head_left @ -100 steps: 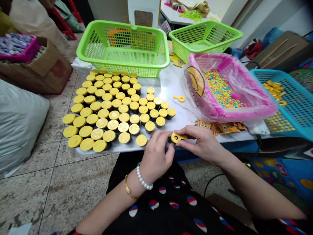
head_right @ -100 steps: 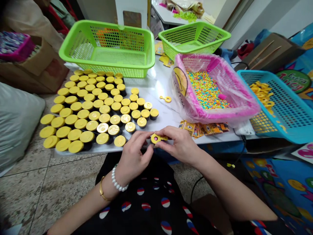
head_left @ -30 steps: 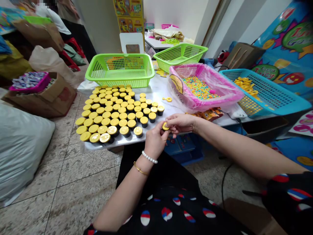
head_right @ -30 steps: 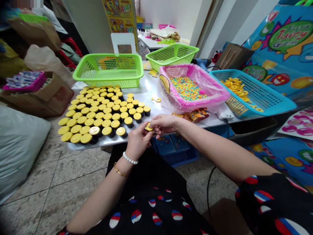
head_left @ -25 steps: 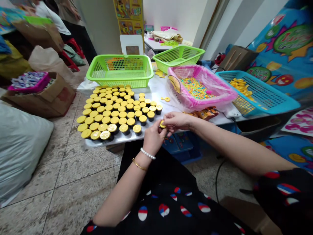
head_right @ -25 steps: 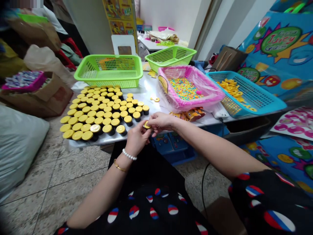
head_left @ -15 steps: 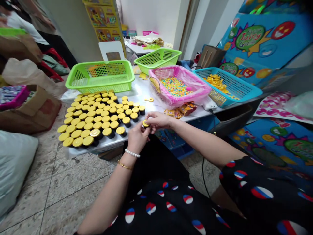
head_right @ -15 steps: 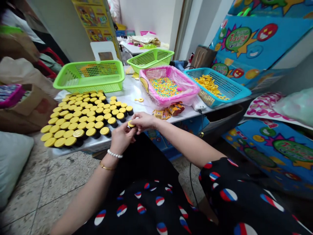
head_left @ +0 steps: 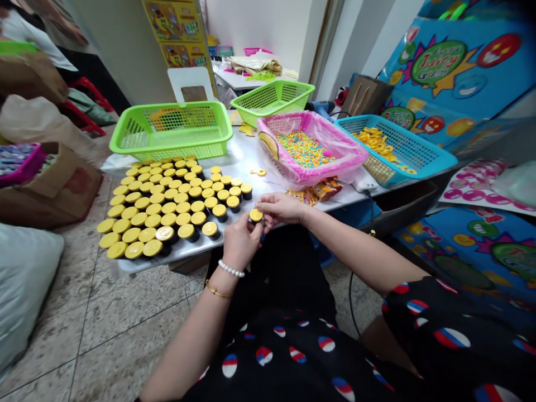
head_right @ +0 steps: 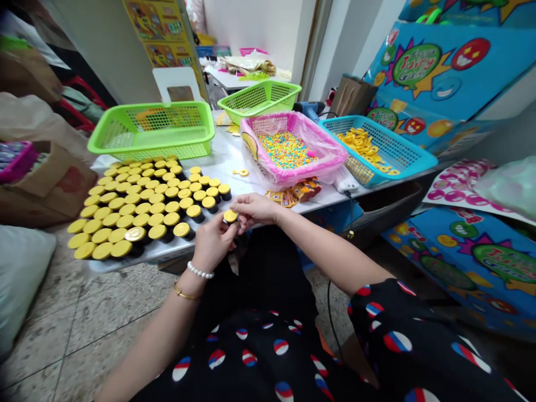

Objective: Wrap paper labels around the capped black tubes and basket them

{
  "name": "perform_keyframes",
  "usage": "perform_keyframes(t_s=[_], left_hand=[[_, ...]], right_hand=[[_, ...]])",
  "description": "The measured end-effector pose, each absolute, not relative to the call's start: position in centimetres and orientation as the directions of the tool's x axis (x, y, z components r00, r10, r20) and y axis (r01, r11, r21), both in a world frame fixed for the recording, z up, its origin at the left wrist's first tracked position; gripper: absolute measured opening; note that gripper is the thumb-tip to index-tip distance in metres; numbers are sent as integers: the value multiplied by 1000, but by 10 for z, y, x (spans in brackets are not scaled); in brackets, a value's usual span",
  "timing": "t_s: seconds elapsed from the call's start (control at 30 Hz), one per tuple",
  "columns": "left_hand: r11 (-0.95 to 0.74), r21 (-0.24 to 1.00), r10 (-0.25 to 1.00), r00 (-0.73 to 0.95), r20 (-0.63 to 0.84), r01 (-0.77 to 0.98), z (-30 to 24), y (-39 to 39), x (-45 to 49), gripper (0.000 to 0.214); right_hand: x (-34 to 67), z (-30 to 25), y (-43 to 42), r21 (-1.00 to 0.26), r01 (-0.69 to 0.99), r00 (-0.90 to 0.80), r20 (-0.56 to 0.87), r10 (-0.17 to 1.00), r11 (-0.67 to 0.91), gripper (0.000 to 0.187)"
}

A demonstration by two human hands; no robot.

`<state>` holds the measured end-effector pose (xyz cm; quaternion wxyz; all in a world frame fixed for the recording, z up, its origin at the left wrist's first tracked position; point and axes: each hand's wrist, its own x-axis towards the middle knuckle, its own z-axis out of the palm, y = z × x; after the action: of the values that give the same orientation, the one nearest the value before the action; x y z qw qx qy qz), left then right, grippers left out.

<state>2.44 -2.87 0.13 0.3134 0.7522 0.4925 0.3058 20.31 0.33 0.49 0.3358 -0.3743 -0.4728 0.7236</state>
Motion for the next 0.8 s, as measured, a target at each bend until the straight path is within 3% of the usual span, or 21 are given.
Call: perform_keyframes(t_s=[0.27,0.6,0.7,0.8], left_hand=[[-312,836,920,364,147,451,-1,-32,21,22],[-312,914,919,326,222,258,-14,-43,13,50],[-348,915,911,303,279,204,-15,-57,0,47],[-467,844,861,356,365,264,-18,-73,-24,38]], right_hand=[[201,9,-1,-930,-107,-451,-271,851,-353,36],[198,10,-10,-948,-133,-349,-228,909,-289,42],[197,8,-13,-956,-144,-305,-203,930,-256,39],[194,7,-20,-975,-112,-218,-162,962,-190,30]])
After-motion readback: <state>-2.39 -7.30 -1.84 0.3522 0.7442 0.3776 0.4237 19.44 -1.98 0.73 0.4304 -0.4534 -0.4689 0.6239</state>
